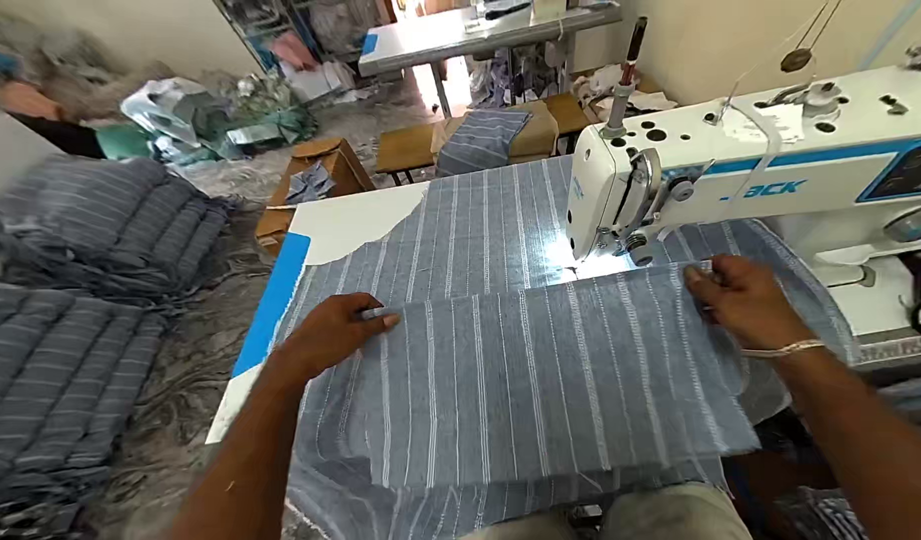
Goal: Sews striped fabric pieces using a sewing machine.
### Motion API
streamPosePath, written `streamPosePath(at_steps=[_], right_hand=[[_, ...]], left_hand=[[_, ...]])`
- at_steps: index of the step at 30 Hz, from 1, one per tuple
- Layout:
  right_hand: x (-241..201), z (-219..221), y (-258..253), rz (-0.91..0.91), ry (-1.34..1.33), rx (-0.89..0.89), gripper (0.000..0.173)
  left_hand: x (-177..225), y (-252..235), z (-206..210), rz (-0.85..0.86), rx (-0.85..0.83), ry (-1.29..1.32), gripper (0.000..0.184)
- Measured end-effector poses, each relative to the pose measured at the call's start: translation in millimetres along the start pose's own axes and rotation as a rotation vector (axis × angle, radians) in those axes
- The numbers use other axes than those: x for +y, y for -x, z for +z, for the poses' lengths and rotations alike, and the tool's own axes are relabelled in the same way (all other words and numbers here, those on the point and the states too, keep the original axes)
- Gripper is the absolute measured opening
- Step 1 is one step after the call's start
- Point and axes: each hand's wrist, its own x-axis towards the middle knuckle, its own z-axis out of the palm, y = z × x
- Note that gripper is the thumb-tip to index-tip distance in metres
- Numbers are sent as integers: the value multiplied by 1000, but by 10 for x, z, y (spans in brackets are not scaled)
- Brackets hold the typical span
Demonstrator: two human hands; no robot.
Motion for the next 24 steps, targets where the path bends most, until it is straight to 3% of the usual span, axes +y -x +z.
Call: streamPosePath(at_steps=[1, 2, 5, 9, 13, 17, 24], right_hand=[[35, 74, -70, 21, 45, 31, 32], [67, 127, -120, 44, 96, 54, 33], [154, 248, -62, 60, 272, 138, 37], [239, 271, 313, -14, 376, 189, 34], [106, 47, 542, 14, 243, 136, 33], [16, -28, 331, 17, 278, 171, 34], [295, 248, 114, -15, 485, 209, 41]], left_hand=[[-549, -140, 180, -70, -2, 135, 36], [-824, -260, 311, -253, -16, 196, 37], [-938, -322, 672, -502, 150, 81, 46], [-777, 132, 901, -481, 337, -53, 47], [-655, 410, 705, -409, 363, -59, 42], [-577, 218, 566, -399, 323, -68, 45], [-705, -37, 889, -481, 245, -204, 47]])
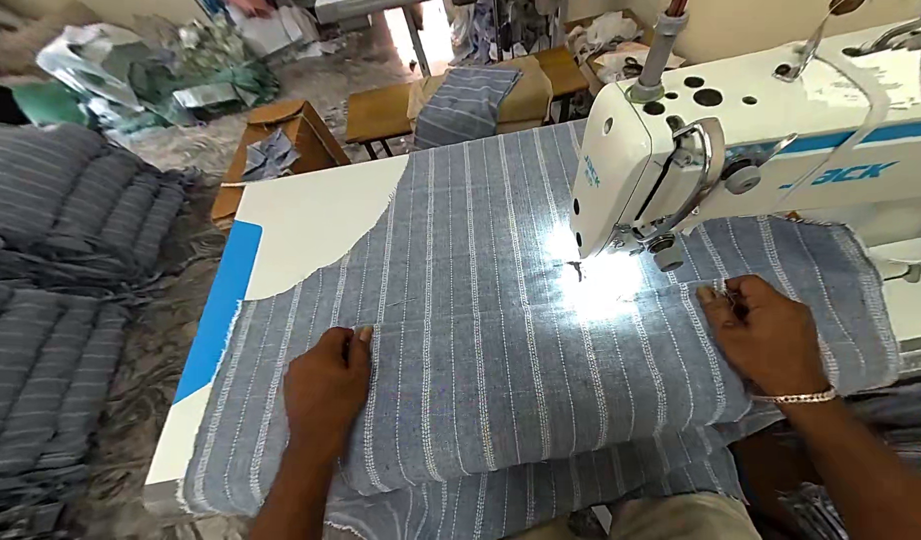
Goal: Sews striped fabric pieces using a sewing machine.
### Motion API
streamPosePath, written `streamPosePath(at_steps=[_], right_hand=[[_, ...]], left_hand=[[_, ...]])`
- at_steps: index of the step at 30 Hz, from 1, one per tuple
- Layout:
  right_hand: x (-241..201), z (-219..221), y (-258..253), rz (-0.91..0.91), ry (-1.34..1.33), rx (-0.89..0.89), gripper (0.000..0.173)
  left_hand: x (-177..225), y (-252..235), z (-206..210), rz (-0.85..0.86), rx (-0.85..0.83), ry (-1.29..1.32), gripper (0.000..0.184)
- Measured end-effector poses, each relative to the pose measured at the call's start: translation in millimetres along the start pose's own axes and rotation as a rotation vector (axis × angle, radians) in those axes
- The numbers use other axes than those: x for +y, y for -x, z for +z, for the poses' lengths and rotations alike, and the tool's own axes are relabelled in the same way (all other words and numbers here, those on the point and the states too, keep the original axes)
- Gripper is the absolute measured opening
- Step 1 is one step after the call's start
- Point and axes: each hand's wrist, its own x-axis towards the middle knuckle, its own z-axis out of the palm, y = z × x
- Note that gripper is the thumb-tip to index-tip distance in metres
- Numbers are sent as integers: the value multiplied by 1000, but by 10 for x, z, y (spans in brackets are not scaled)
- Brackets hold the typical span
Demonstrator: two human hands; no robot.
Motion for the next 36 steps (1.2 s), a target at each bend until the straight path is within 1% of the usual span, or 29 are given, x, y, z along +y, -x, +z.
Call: streamPosePath(at_steps=[2, 5, 13, 15, 17, 18, 19, 20, 22, 26, 27, 29, 30, 31, 32, 33, 34, 36], right_hand=[[33, 12, 17, 1, -7, 7, 42], [54, 29, 0, -12, 0, 18, 43], [63, 24, -14, 0, 16, 14, 38], [52, 13, -14, 3, 9, 11, 38], [48, 23, -10, 10, 9, 20, 37], [28, 29, -10, 19, 7, 24, 37], [-20, 37, -7, 33, 1, 16, 37], [-102, 47, 11, 50, -7, -5, 41], [-368, 106, 73, 62, -29, -41, 47], [-1024, 323, 152, 36, -74, -155, 47], [-1105, 318, 170, 38, -93, -189, 48], [-1100, 220, 206, 10, -99, -213, 47], [-1047, 148, 201, -8, -89, -215, 46], [-987, 69, 179, -35, -79, -204, 43], [-941, -4, 154, -70, -82, -172, 38], [-917, -47, 126, -104, -97, -125, 31], [-919, -44, 101, -133, -112, -86, 24], [-1006, 45, 109, -167, -157, -118, 19]], left_hand=[[8, 24, 16, 0, 13, -25, 47], [16, -24, 28, -16, 4, -62, 42], [66, -104, -21, -27, -76, -87, 39], [80, -95, 2, -21, -56, -136, 40], [30, -64, 54, 21, 16, -202, 46], [-53, -66, 73, 41, 57, -196, 53], [-164, -78, 70, 25, 80, -181, 64], [-292, -97, 41, -20, 71, -150, 75], [-621, -199, -25, -90, 24, -136, 89], [-1349, -319, -211, -154, 23, -160, 99], [-1470, -310, -237, -165, 31, -165, 101], [-1527, -302, -276, -160, 31, -173, 100], [-1486, -293, -290, -147, 29, -180, 96], [-1395, -285, -303, -117, 40, -180, 87], [-1225, -294, -319, -57, 66, -154, 73], [-954, -321, -336, 18, 87, -100, 56], [-585, -343, -341, 86, 73, -37, 44], [305, -348, -243, 227, -23, 76, 34]])
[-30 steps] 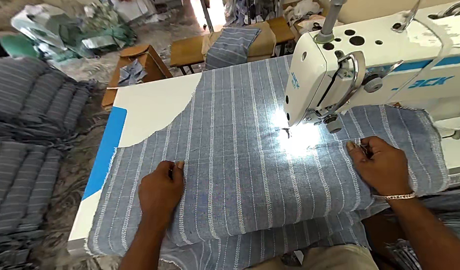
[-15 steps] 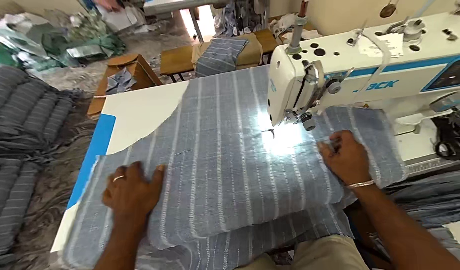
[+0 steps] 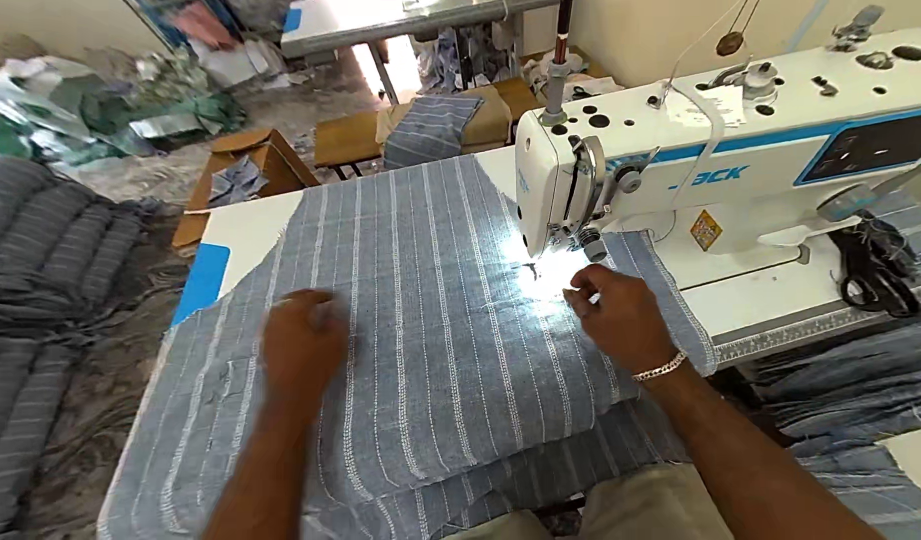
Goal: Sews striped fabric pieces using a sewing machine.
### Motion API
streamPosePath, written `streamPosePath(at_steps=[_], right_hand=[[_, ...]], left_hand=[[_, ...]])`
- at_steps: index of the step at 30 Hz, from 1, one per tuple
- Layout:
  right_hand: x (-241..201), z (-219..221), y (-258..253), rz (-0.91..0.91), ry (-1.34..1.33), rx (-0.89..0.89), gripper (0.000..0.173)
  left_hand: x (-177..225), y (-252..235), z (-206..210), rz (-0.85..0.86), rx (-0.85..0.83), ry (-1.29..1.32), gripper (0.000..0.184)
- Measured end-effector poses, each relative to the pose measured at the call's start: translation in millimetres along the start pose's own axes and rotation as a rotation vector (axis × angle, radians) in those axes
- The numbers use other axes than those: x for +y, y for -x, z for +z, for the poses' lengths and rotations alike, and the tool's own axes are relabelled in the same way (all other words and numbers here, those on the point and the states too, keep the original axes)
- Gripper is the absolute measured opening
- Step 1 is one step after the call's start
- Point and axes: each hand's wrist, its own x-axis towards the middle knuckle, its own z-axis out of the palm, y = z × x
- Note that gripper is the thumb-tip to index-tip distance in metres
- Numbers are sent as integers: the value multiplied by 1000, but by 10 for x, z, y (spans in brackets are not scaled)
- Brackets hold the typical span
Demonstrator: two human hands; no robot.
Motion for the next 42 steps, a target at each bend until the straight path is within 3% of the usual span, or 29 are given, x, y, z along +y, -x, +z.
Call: streamPosePath(at_steps=[3, 6, 10, 15, 23, 27, 32, 37, 40, 42], right_hand=[[-73, 224, -28, 65, -17, -90, 19], [-51, 314, -24, 125, -25, -58, 17], [13, 322, -15, 109, -29, -27, 18], [-95, 305, -19, 69, -9, -95, 24], [-252, 325, 24, 143, -435, -44, 20], [-189, 375, -29, 195, -505, -56, 18], [-160, 127, 144, 224, -230, -263, 33], [-62, 98, 426, 286, -256, -407, 27], [-74, 33, 447, 256, 34, -477, 44], [-50, 18, 482, 193, 154, -400, 49]], left_hand=[[1287, -215, 468, 338, -215, 112, 28], [1802, -321, 992, 543, -282, 74, 30], [1670, -343, 1236, 623, -193, 109, 32], [1482, -445, 1270, 671, -241, 437, 31], [1455, -459, 1235, 648, -242, 629, 28], [1473, -455, 1259, 674, -199, 525, 37], [1548, -420, 1296, 663, -137, 299, 37], [1629, -369, 1292, 593, -139, 155, 25], [1710, -194, 1249, 576, -100, 34, 27], [1779, 32, 1200, 482, -123, -63, 39]])
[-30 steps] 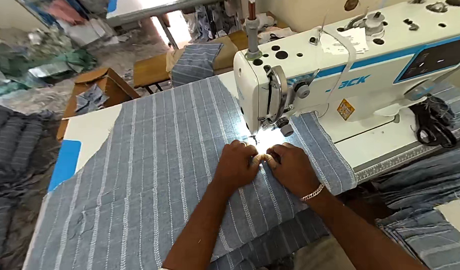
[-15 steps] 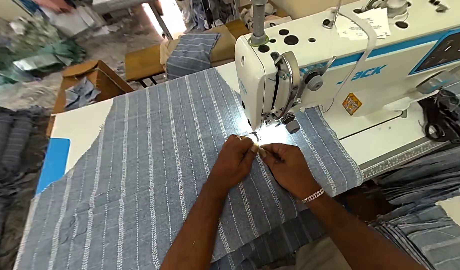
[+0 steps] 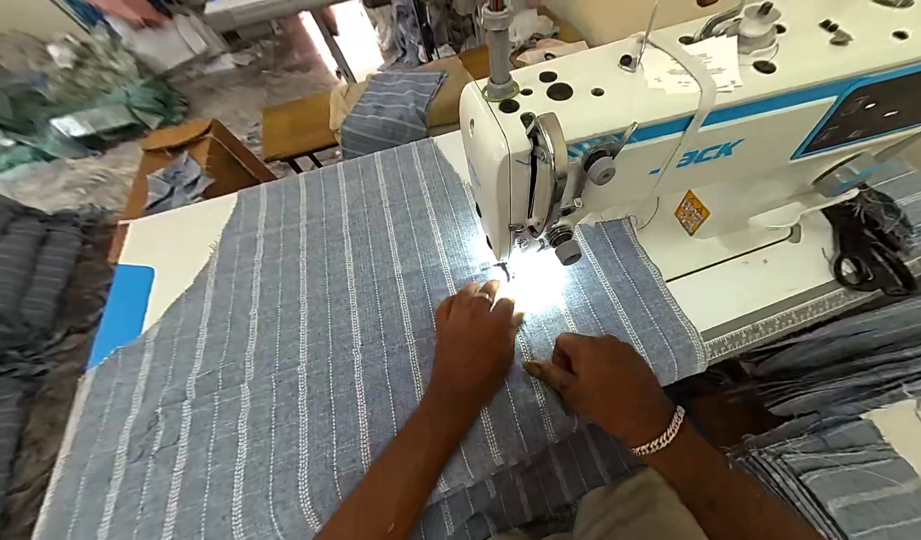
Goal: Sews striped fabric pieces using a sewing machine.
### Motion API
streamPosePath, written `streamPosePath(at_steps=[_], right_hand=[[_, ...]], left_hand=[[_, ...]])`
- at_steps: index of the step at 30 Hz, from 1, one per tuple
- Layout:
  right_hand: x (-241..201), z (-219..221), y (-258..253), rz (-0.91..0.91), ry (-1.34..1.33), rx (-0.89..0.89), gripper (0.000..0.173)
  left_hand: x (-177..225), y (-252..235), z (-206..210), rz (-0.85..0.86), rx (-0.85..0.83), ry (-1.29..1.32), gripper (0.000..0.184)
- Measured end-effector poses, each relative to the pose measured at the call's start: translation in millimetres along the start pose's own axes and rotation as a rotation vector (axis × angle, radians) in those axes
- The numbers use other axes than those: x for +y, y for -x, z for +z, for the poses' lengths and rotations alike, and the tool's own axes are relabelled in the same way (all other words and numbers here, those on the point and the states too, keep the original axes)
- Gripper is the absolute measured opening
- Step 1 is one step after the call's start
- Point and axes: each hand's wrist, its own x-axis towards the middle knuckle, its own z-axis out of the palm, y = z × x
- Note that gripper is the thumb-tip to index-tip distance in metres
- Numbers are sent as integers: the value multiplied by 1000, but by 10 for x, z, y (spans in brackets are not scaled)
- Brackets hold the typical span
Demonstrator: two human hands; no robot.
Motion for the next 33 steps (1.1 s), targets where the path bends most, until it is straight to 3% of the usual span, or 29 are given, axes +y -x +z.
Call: streamPosePath(at_steps=[2, 4, 9, 26, 33], right_hand=[[71, 96, -13, -110, 30, 220, 45], [150, 204, -122, -217, 27, 386, 47], [232, 321, -351, -226, 102, 555, 55], [439, 121, -331, -123, 196, 420, 93], [528, 198, -306, -117, 202, 442, 85]], left_hand=[[64, 86, 38, -78, -72, -25, 55], [33, 10, 82, -99, -96, -2, 57], [-97, -269, 103, -100, -98, -5, 57], [-173, -203, 99, -99, -111, 4, 61], [-102, -229, 116, -94, -75, 4, 58]])
